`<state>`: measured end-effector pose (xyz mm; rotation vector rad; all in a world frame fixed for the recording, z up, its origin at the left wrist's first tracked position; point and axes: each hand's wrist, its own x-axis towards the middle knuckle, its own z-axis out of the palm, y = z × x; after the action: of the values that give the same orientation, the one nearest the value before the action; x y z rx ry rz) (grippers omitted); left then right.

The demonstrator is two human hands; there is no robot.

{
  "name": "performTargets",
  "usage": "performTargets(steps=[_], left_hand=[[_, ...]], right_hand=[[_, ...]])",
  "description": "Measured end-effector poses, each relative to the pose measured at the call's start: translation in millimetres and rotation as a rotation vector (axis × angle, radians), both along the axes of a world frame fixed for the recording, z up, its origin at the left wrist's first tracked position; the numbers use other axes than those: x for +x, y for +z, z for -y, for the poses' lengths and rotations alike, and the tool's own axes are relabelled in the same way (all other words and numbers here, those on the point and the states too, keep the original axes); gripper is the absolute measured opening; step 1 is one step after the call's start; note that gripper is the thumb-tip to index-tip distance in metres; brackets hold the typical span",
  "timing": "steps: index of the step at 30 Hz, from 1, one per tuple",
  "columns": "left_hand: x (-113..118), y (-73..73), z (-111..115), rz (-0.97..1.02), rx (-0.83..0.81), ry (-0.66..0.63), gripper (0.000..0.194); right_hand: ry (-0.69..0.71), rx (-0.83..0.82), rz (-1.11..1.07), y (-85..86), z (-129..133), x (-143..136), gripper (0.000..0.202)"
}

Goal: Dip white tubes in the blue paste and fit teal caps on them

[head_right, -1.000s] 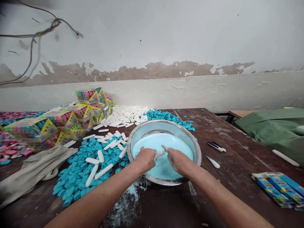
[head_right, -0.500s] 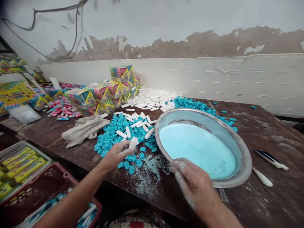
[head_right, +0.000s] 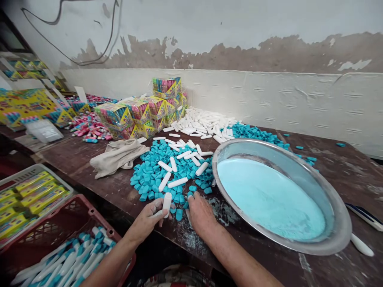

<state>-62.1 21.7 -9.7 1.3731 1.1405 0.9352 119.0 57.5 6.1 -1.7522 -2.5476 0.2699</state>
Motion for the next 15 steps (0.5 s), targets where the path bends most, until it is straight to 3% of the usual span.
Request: performTargets(steps=[4,8,12,15], left_hand=[[8,1.6,-2,0.051,-0.033,-0.043,0.02],[21,-2.6,-4,0.244,-0.102,-0.092,0.023],[26,-4.5,-4,0.379,-0.171,-0.079,0.03],[19,-1.6,-1,0.367,-0.18,-0.084,0.032]], right_hand=[[0.065,-0.072,-0.118,7.3,5,2,0.022],[0.133,-0.046,-0.355,15.4,10,9,0.017],[0.106,0.016,-0.585,9.6,14,18,0.018],[0.063,-0.071,-0.576,1.2,18,26,0.017]])
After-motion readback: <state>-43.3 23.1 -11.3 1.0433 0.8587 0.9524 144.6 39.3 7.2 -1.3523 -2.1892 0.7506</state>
